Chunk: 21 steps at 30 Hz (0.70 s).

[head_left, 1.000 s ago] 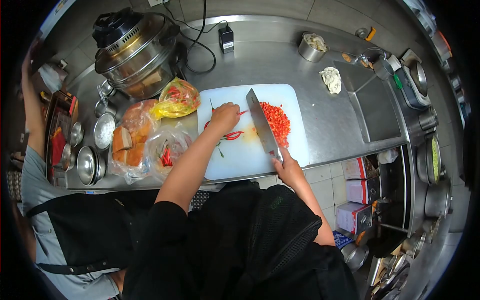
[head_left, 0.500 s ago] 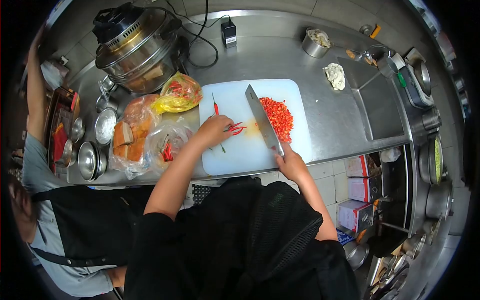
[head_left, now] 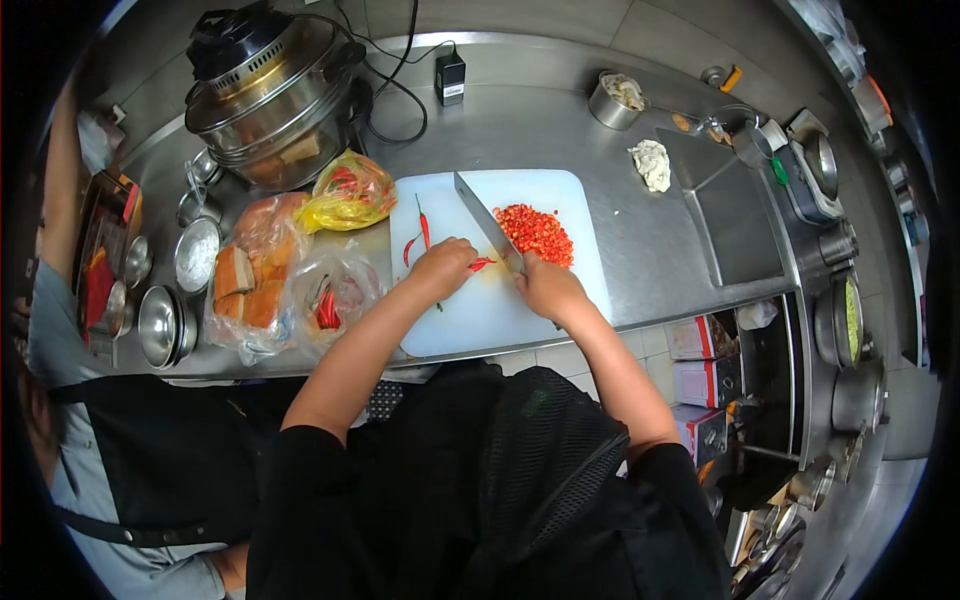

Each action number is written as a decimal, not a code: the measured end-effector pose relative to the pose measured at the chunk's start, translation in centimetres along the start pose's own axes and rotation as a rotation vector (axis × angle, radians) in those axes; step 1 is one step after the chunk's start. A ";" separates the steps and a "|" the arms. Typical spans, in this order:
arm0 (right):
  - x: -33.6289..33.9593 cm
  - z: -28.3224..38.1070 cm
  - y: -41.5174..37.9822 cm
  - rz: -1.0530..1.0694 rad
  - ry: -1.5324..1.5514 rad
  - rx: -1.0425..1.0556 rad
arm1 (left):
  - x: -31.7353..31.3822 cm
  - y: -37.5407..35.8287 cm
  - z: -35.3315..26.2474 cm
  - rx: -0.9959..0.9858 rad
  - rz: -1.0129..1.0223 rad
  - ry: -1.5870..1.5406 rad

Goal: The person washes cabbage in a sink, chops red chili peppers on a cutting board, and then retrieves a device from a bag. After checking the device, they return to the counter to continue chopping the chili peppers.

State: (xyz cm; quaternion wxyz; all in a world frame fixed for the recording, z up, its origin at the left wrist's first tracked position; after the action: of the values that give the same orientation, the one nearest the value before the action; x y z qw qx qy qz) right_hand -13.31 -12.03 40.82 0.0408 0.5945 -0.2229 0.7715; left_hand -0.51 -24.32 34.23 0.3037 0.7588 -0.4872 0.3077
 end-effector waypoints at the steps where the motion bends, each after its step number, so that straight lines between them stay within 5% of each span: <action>1: 0.9 0.3 0.0 0.048 -0.004 0.003 | -0.3 0.4 -0.2 0.011 0.009 0.006; 6: -0.1 -0.3 0.7 0.170 0.051 -0.020 | -1.4 1.6 -0.6 -0.014 0.026 0.003; 9: -2.5 -0.7 1.5 -0.033 0.043 0.011 | -1.6 1.9 -0.4 -0.032 0.027 -0.001; 16: -1.6 -0.5 1.0 0.218 0.195 -0.077 | -1.5 2.4 -0.8 -0.038 0.066 0.000; 18: -5.0 -2.1 3.1 -0.228 0.039 0.136 | -1.5 2.7 -0.8 -0.037 0.061 0.011; 19: -3.7 -1.9 3.0 -0.225 0.039 0.136 | -1.7 2.5 -0.7 -0.027 0.068 0.022; 21: -0.3 -0.4 1.7 0.238 0.331 -0.069 | -1.8 2.3 -0.7 -0.032 0.067 0.020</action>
State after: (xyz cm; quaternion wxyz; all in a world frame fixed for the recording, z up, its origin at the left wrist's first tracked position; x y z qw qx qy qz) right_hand -14.15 -13.30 39.93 0.0059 0.4275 -0.3080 0.8499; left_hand -3.34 -23.55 33.63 0.3100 0.7341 -0.5141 0.3175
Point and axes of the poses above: each hand's wrist, its own y-axis towards the middle knuckle, its own x-axis out of the back of the hand, z = x × y, the point moved 5 cm from there along y, towards the middle knuckle, and after that the axes turned 11 degrees about -y, right-handed, at the moved point
